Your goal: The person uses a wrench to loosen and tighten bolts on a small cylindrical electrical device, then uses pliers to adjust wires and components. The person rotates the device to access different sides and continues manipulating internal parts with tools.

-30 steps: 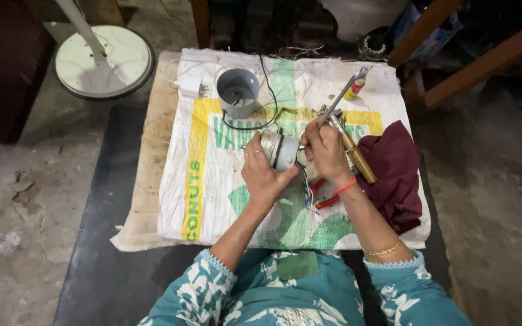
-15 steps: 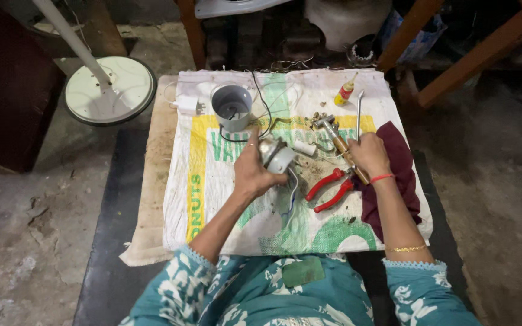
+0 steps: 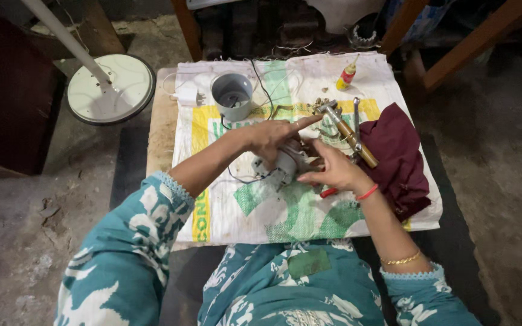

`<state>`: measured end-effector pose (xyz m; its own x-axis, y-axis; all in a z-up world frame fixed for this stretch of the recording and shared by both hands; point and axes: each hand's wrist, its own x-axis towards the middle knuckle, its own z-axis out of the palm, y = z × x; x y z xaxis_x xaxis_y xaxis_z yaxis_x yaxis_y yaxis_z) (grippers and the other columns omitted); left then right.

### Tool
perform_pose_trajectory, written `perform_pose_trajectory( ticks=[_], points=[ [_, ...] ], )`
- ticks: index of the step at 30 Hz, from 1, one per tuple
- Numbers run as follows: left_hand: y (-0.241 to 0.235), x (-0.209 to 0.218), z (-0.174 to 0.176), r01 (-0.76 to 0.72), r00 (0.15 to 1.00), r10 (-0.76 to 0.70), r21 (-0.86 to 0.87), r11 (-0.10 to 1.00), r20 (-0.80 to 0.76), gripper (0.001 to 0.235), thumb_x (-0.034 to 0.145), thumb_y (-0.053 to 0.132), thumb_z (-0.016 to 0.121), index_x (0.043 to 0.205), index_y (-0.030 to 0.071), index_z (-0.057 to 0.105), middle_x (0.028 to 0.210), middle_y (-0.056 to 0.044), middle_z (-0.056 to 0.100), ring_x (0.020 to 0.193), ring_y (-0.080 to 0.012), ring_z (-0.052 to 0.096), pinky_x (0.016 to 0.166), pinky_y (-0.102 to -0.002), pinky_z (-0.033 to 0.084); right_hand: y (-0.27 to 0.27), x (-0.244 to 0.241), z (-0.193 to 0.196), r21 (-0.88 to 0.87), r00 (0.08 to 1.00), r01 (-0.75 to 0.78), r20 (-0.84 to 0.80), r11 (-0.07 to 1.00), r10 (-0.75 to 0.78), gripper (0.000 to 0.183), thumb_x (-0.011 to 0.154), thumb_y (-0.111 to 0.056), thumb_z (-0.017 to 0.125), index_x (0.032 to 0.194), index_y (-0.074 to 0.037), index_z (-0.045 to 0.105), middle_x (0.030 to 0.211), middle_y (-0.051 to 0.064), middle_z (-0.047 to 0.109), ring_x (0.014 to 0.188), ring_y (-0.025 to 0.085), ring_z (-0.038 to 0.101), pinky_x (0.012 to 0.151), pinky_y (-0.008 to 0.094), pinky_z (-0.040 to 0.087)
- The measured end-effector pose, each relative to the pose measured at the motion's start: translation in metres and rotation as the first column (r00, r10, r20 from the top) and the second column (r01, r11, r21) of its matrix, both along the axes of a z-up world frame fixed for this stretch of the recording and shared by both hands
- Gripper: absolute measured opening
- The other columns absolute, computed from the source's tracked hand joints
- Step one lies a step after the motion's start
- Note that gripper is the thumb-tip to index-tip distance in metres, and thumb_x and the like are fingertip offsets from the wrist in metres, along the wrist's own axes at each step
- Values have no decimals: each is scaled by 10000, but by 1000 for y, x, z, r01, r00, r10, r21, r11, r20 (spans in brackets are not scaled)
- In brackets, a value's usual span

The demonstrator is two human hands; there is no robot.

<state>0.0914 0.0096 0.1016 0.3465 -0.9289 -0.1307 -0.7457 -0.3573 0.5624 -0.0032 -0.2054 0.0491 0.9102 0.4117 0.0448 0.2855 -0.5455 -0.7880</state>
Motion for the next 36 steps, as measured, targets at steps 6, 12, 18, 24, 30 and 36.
perform_pose_trajectory(
  ticks=[6, 12, 18, 24, 30, 36],
  points=[
    [4, 5, 22, -88, 467, 183, -161, 983, 865, 1400, 375, 202, 827, 1620, 205, 187, 1386, -208, 607, 1215, -436, 585, 955, -455, 520, 46, -18, -23, 10, 915, 263, 315, 965, -252, 1018, 591, -432, 961, 1377, 4, 482, 1271, 219, 612, 1204, 367, 599, 1025, 457, 484],
    [28, -139, -36, -488, 623, 772, -709, 510, 126, 848, 775, 104, 854, 1493, 1, 414, 1280, -225, 616, 1168, -392, 597, 934, -475, 536, 67, -29, -39, 72, 837, 434, 338, 898, -431, 938, 609, -493, 954, 1268, 15, 522, 1166, 219, 605, 1086, 386, 609, 930, 474, 494],
    [5, -195, -130, -772, 346, 829, -636, -16, -440, 754, 948, 111, 837, 1489, -86, 350, 1378, -279, 520, 1274, -361, 564, 1046, -471, 481, 86, -44, -31, 37, 784, 519, 378, 854, -493, 916, 579, -563, 947, 1102, 48, 507, 1029, 219, 569, 942, 395, 605, 796, 492, 496],
    [2, -165, -134, -864, 301, 513, -458, -210, -804, 853, 716, 187, 888, 1406, 3, 421, 1170, -126, 666, 1022, -206, 673, 866, -329, 557, 103, -62, -25, 52, 745, 451, 527, 891, -408, 831, 663, -497, 932, 1134, 47, 514, 1026, 220, 552, 921, 418, 588, 775, 499, 473],
    [4, -160, -122, -861, 355, 420, -467, -202, -835, 603, 715, 122, 912, 1210, -21, 598, 1069, -129, 728, 919, -188, 715, 807, -311, 600, 95, -64, -38, 106, 786, 357, 503, 928, -359, 633, 739, -258, 897, 1141, 36, 506, 1053, 230, 532, 959, 432, 574, 808, 505, 468],
    [14, -121, -123, -863, 460, 372, -505, -26, -806, 645, 646, 147, 950, 1178, -7, 619, 1047, -105, 744, 913, -184, 733, 804, -332, 628, 79, -71, -57, 143, 759, 288, 568, 947, -317, 586, 795, -67, 723, 1310, 77, 482, 1246, 293, 532, 1152, 473, 569, 989, 493, 492]
  ],
)
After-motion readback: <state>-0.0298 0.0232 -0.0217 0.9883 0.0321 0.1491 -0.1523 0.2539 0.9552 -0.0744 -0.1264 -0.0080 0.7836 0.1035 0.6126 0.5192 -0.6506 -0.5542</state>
